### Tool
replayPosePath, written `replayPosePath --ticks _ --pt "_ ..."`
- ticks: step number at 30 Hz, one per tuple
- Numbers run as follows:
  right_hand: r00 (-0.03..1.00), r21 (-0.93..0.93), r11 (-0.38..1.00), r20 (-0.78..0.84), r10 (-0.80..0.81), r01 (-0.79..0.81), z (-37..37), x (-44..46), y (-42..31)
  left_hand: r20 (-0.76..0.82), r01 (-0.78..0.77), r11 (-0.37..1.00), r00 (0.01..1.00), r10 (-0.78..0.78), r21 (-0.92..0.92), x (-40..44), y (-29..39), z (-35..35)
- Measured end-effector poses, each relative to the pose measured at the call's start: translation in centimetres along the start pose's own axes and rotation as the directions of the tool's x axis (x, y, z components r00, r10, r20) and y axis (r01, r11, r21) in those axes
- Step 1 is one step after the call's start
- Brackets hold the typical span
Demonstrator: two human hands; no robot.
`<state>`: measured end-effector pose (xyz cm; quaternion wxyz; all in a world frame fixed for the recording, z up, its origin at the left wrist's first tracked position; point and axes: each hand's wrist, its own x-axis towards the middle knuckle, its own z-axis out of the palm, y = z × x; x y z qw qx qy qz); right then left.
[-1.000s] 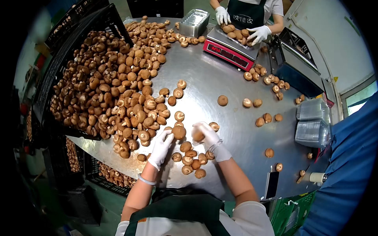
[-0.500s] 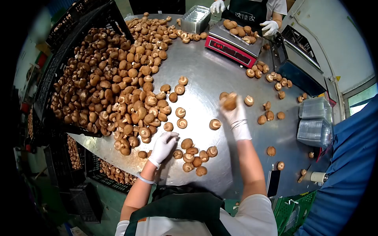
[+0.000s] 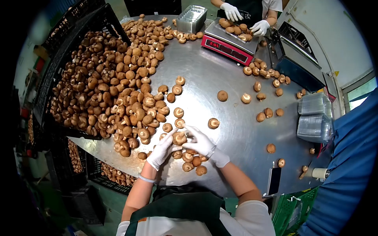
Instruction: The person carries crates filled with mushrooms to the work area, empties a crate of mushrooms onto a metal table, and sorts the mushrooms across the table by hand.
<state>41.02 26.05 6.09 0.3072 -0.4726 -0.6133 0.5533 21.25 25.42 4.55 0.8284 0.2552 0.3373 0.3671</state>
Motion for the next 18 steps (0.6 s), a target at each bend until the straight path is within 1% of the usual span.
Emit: replayPosePath --ticks 1,2,3,4,5,6,7,8,10,11,12,13,14,15,16,17,18 --pt "0.996 -0.107 0.99 -0.01 -0.091 0.089 0.8 0.3 0.0 -0.042 -0.013 1.0 0.999 0.014 0.022 0.0 0.1 0.4" --pt "0.984 -0.212 0.962 -0.01 -0.177 0.171 1.3 0.4 0.3 -0.044 -0.006 1.0 0.999 0.007 0.02 0.0 -0.1 0.3" --pt "1.0 0.07 0.998 0.017 -0.006 0.005 1.3 0.6 0.9 -0.102 0.02 0.995 0.995 -0.01 0.099 0.0 -0.3 0.2" --pt "0.984 0.176 0.971 0.1 0.144 -0.16 0.1 1.0 0.3 -0.16 0.049 0.983 0.987 -0.021 0.174 0.0 -0.3 0.2" --pt "0.98 0.332 0.922 0.054 0.193 -0.2 -1.3 1.3 1.8 -0.154 -0.031 0.974 0.986 0.067 0.225 -0.2 -0.2 0.3" --pt "0.969 0.479 0.849 0.016 0.246 -0.223 -2.9 1.7 3.2 -0.202 -0.095 0.929 0.963 0.177 0.359 0.0 -0.9 -0.5" --pt "0.94 0.689 0.704 -0.1 0.326 -0.171 -4.6 2.1 2.8 -0.199 -0.111 0.838 0.947 0.252 0.534 -0.3 -1.1 -1.1" --pt "0.885 0.849 0.524 -0.188 0.425 -0.072 -6.2 2.3 2.4 -0.181 -0.116 0.715 0.928 0.325 0.69 -0.6 -1.3 -1.5" --pt "0.805 0.869 0.474 -0.38 0.456 0.142 -9.2 1.5 2.9 -0.099 -0.143 0.541 0.914 0.393 0.829 -1.5 -1.0 -0.4" --pt "0.764 0.83 0.541 -0.438 0.475 0.139 -9.4 0.8 3.2 0.008 -0.178 0.372 0.91 0.414 0.911 -1.6 -1.3 -0.5" --pt "0.765 0.828 0.542 -0.438 0.473 0.14 -9.0 0.0 2.6 0.061 -0.16 0.235 0.923 0.38 0.959 -1.8 -1.3 0.1" --pt "0.859 0.729 0.684 -0.328 0.393 -0.035 -8.2 -1.1 1.9 0.132 -0.207 0.17 0.919 0.372 0.963 -1.5 -1.7 0.5" --pt "0.922 0.568 0.803 -0.187 0.339 -0.179 -7.4 -2.2 1.6 0.203 -0.255 0.105 0.912 0.357 0.961 -1.0 -2.3 0.7" --pt "0.931 0.396 0.898 -0.218 0.293 -0.19 -6.3 -3.0 2.2 0.3 -0.33 0.029 0.886 0.353 0.943 -0.3 -3.1 0.6" --pt "0.941 0.208 0.959 -0.236 0.241 -0.193 -5.1 -3.6 2.9 0.356 -0.375 -0.029 0.851 0.385 0.927 0.4 -3.7 0.9" --pt "0.949 -0.004 0.984 -0.266 0.17 -0.177 -4.3 -4.4 3.4 0.323 -0.358 0.055 0.89 0.321 0.932 1.0 -4.4 0.8" --pt "0.95 -0.007 0.985 -0.265 0.165 -0.173 -3.9 -5.1 3.3 0.294 -0.335 0.134 0.921 0.253 0.933 1.3 -4.2 1.1"
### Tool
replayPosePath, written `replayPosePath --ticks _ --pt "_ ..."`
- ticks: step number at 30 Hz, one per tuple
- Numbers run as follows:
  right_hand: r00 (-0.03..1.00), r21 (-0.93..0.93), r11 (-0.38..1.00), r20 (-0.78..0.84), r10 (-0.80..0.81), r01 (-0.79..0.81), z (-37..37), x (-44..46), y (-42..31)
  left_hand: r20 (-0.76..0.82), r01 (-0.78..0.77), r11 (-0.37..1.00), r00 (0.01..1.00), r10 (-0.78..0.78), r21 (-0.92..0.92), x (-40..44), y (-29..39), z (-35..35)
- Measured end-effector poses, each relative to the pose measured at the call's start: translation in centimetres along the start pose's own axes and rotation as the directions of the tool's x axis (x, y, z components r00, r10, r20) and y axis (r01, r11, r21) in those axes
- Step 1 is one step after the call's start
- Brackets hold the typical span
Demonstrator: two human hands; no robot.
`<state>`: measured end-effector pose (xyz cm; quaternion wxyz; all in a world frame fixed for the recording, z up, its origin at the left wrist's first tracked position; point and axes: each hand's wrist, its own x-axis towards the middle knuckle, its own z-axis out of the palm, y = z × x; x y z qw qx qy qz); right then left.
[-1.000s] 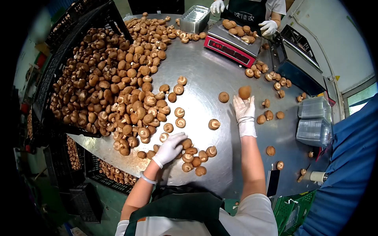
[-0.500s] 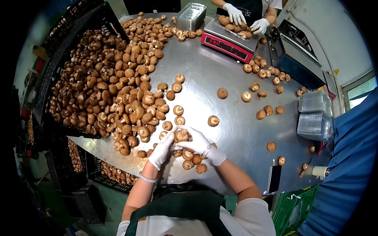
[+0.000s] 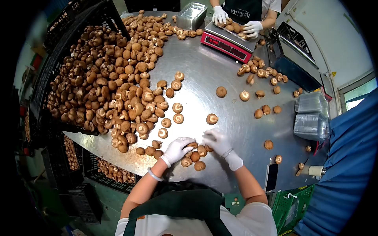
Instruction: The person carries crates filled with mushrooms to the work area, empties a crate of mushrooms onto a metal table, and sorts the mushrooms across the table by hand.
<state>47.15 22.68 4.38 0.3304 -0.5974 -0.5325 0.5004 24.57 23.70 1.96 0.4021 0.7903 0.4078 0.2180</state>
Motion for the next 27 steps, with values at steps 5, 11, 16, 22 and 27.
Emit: replayPosePath --ticks 5,11,16,22,27 --pt "0.896 -0.725 0.531 0.306 -0.321 0.438 1.5 -3.5 1.5 -0.15 0.215 0.804 0.924 -0.351 -0.554 -1.4 0.5 -2.6" --pt "0.965 -0.501 0.825 0.126 -0.229 0.262 2.0 -1.7 1.4 0.133 0.116 -0.066 0.888 -0.44 -0.991 -7.9 -0.6 -5.6" --pt "0.883 -0.211 0.882 0.315 -0.347 0.421 7.0 -2.9 -4.9 0.27 0.278 -0.015 0.916 -0.298 -0.96 -12.2 2.3 -5.0" --pt "0.886 -0.373 0.817 0.33 -0.326 0.439 10.2 -2.7 -5.4 0.189 0.075 -0.407 0.95 -0.248 -0.91 -17.6 -0.6 -0.8" --pt "0.903 -0.648 0.629 0.31 -0.296 0.429 9.9 -1.5 -0.4 0.004 -0.236 -0.518 0.908 -0.419 -0.822 -21.6 -2.0 -2.9"
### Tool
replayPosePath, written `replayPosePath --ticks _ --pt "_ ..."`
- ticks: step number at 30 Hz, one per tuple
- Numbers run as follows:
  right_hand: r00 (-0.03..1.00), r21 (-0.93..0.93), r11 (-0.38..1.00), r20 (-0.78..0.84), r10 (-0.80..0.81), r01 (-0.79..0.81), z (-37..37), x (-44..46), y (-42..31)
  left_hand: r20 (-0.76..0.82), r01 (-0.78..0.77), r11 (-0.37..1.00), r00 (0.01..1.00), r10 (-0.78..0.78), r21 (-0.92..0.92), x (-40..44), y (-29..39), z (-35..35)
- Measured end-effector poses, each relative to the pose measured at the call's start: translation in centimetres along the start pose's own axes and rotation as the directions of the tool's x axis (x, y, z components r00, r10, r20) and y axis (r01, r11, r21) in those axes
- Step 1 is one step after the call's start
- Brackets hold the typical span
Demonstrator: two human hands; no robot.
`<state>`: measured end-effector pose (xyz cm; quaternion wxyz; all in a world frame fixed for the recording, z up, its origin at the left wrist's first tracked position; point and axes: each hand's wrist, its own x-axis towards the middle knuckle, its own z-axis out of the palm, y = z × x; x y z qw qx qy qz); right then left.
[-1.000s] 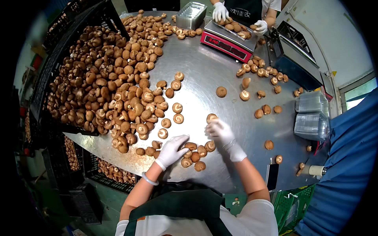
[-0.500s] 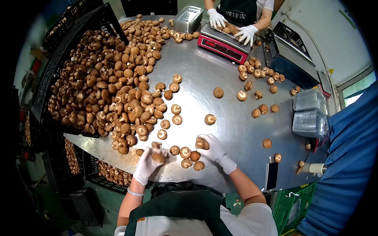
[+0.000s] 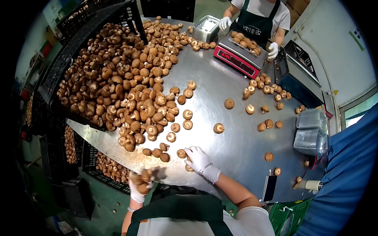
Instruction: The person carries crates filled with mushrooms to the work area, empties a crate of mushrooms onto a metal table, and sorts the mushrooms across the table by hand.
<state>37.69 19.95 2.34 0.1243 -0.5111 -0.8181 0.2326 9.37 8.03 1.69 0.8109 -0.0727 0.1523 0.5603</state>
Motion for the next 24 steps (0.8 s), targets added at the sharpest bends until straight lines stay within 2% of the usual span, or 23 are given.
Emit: replayPosePath --ticks 1,3,4,5,6,7,8,9,10,11,12,13,15,17,18,19,21,23,24 --pt "1.0 -0.005 1.0 -0.005 -0.007 0.007 0.1 0.3 0.8 0.014 -0.079 0.996 0.997 0.079 -0.04 -0.5 1.3 -0.3" --pt "1.0 0.292 0.956 -0.024 -0.019 0.025 -0.2 0.8 2.4 0.079 -0.358 0.929 0.933 0.352 0.089 -2.9 4.3 0.0" --pt "0.999 0.461 0.888 -0.04 0.015 0.005 -1.0 1.1 2.9 -0.052 -0.512 0.84 0.848 0.527 0.179 -4.3 6.1 -0.7" --pt "0.999 0.613 0.789 0.007 0.05 -0.043 -1.1 1.7 4.6 -0.161 -0.63 0.722 0.711 0.684 0.286 -5.5 7.8 -1.3" --pt "0.975 0.788 0.583 0.095 0.203 -0.198 -2.7 2.1 5.2 -0.281 -0.642 0.665 0.605 0.745 0.381 -6.6 9.2 -1.1" --pt "0.922 0.892 0.317 0.219 0.32 -0.322 -4.6 2.6 5.4 -0.382 -0.634 0.608 0.474 0.793 0.477 -7.6 10.5 -1.1" --pt "0.883 0.907 0.218 0.254 0.395 -0.359 -6.4 3.5 5.7 -0.378 -0.641 0.603 0.47 0.798 0.476 -9.0 12.1 -3.0" --pt "0.835 0.915 0.114 0.295 0.464 -0.387 -7.7 4.3 6.4 -0.412 -0.392 0.479 0.245 0.877 0.785 -10.9 13.7 -5.7" --pt "0.882 0.931 0.143 0.258 0.395 -0.337 -7.9 5.6 7.6 -0.34 -0.032 0.341 0.021 0.94 0.94 -11.4 14.3 -5.8" --pt "0.885 0.932 0.143 0.257 0.388 -0.334 -7.7 6.9 8.4 -0.337 -0.036 0.338 0.015 0.941 0.941 -10.7 14.7 -6.3" --pt "0.892 0.9 0.256 0.242 0.382 -0.354 -8.7 9.0 7.2 -0.072 0.142 0.064 0.057 0.996 0.988 -8.5 14.6 -4.4" --pt "0.899 0.855 0.365 0.229 0.373 -0.369 -9.5 11.2 5.8 0.183 0.299 -0.219 0.142 0.973 0.929 -6.1 14.3 -2.4" --pt "0.982 0.813 0.573 -0.01 0.189 -0.102 -9.2 16.1 2.7 0.374 0.27 -0.472 0.344 0.861 0.839 -0.2 13.5 1.8" --pt "0.999 0.526 0.85 -0.05 0.012 0.016 -9.5 21.1 -0.2 0.48 0.309 -0.616 0.415 0.773 0.725 6.3 11.4 6.8" --pt "0.992 0.401 0.908 -0.092 -0.09 0.119 -8.9 23.5 -1.6 0.533 0.267 -0.684 0.462 0.709 0.679 9.2 11.4 8.0" --pt "0.974 0.264 0.939 -0.122 -0.192 0.218 -8.1 25.6 -3.1 0.581 0.22 -0.747 0.506 0.637 0.627 11.9 11.6 8.5" --pt "0.967 0.063 0.966 0.039 -0.252 0.249 -6.5 29.5 -5.7 0.595 0.19 -0.803 0.58 0.556 0.565 16.1 12.3 9.2" --pt "0.94 -0.105 0.941 0.157 -0.303 0.321 -4.3 31.6 -6.7 0.559 0.227 -0.8 0.61 0.561 0.555 20.1 12.4 8.7" --pt "0.917 -0.109 0.938 0.274 -0.291 0.33 -3.1 32.4 -6.7 0.526 0.271 -0.791 0.624 0.579 0.549 22.1 12.4 7.5"
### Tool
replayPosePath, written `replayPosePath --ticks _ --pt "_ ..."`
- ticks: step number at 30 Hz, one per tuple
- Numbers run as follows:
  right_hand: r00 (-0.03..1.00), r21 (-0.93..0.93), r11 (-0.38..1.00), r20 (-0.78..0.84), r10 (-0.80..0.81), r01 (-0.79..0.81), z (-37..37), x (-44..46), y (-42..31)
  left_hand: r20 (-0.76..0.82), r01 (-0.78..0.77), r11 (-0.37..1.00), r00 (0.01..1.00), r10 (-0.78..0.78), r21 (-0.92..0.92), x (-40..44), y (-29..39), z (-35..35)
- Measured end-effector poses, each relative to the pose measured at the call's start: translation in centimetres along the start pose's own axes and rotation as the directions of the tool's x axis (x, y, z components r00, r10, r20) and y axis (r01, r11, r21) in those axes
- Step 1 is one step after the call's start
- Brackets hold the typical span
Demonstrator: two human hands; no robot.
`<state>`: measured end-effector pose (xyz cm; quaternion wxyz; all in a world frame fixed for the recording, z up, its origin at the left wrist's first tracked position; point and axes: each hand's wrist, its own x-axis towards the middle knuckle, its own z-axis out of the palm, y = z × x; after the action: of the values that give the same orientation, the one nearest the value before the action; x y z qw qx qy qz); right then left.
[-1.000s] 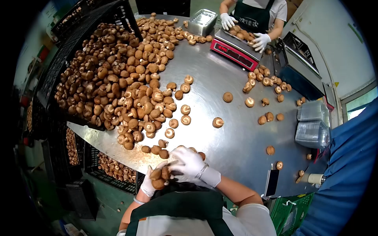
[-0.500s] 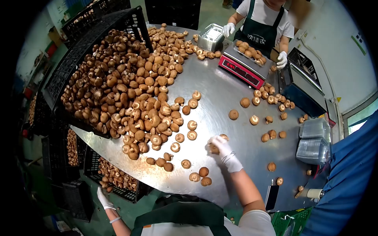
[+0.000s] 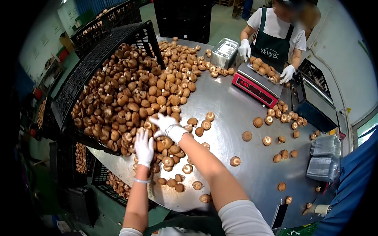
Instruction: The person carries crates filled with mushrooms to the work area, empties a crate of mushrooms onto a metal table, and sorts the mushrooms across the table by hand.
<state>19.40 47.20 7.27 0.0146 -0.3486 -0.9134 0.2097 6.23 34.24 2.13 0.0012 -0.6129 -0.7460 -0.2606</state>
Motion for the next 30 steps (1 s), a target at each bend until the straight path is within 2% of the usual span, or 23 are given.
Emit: replayPosePath --ticks 1,3,4,7,8,11,13,15,19,21,23,24,25,27,30 --pt "0.997 -0.026 0.999 -0.067 -0.034 0.032 1.3 0.1 0.3 -0.008 0.063 0.994 0.998 -0.063 0.086 -0.2 1.3 0.7" --pt "0.992 0.041 0.998 -0.115 -0.052 0.058 2.6 -0.6 1.8 -0.01 0.063 0.997 0.998 -0.064 -0.05 -0.5 2.3 0.6" --pt "0.998 0.078 0.996 -0.031 -0.048 0.05 1.9 -1.8 1.9 -0.007 0.0 0.993 1.0 -0.001 -0.12 -1.0 2.5 0.3" --pt "1.0 0.061 0.998 -0.001 -0.031 0.031 1.6 -6.2 2.7 0.081 -0.006 0.982 0.996 0.022 -0.19 -3.2 4.6 0.1" --pt "0.997 0.07 0.997 -0.069 -0.02 0.024 2.2 -7.6 2.9 0.078 -0.017 0.966 0.996 0.039 -0.257 -4.0 5.3 0.2" --pt "0.959 0.083 0.995 -0.282 -0.038 0.064 3.5 -12.5 4.2 0.053 -0.084 0.968 0.994 0.099 -0.236 -6.4 7.6 0.5" --pt "0.951 0.01 1.0 -0.309 0.018 -0.015 2.9 -15.4 4.1 0.151 -0.059 0.949 0.982 0.11 -0.31 -7.9 8.6 0.0" --pt "0.945 -0.012 1.0 -0.326 0.014 -0.019 3.9 -17.9 4.8 0.159 -0.091 0.936 0.975 0.152 -0.339 -9.1 9.6 -0.9" --pt "0.941 -0.11 0.991 -0.338 0.031 -0.072 4.8 -22.7 4.6 0.212 -0.252 0.905 0.917 0.337 -0.344 -12.9 10.7 -1.5" --pt "0.936 -0.096 0.991 -0.349 0.053 -0.091 4.5 -24.6 4.3 0.248 -0.339 0.881 0.869 0.428 -0.331 -14.3 10.5 -2.4" --pt "0.932 0.031 0.967 -0.262 0.251 -0.252 3.7 -26.1 3.6 0.282 -0.468 0.83 0.787 0.548 -0.304 -15.5 10.0 -3.0" --pt "0.912 0.042 0.962 -0.307 0.27 -0.27 3.5 -26.5 3.5 0.278 -0.519 0.799 0.754 0.595 -0.302 -16.2 9.6 -3.1" --pt "0.912 0.043 0.962 -0.308 0.27 -0.271 3.3 -26.8 3.3 0.278 -0.52 0.799 0.753 0.596 -0.302 -16.7 9.1 -3.3" --pt "0.847 0.123 0.959 -0.45 0.282 -0.254 3.0 -27.3 2.6 0.328 -0.463 0.848 0.783 0.528 -0.257 -17.4 8.1 -4.0" --pt "0.84 0.195 0.946 -0.438 0.319 -0.258 2.8 -26.7 0.7 0.276 -0.382 0.893 0.855 0.44 -0.238 -17.9 6.8 -5.2"
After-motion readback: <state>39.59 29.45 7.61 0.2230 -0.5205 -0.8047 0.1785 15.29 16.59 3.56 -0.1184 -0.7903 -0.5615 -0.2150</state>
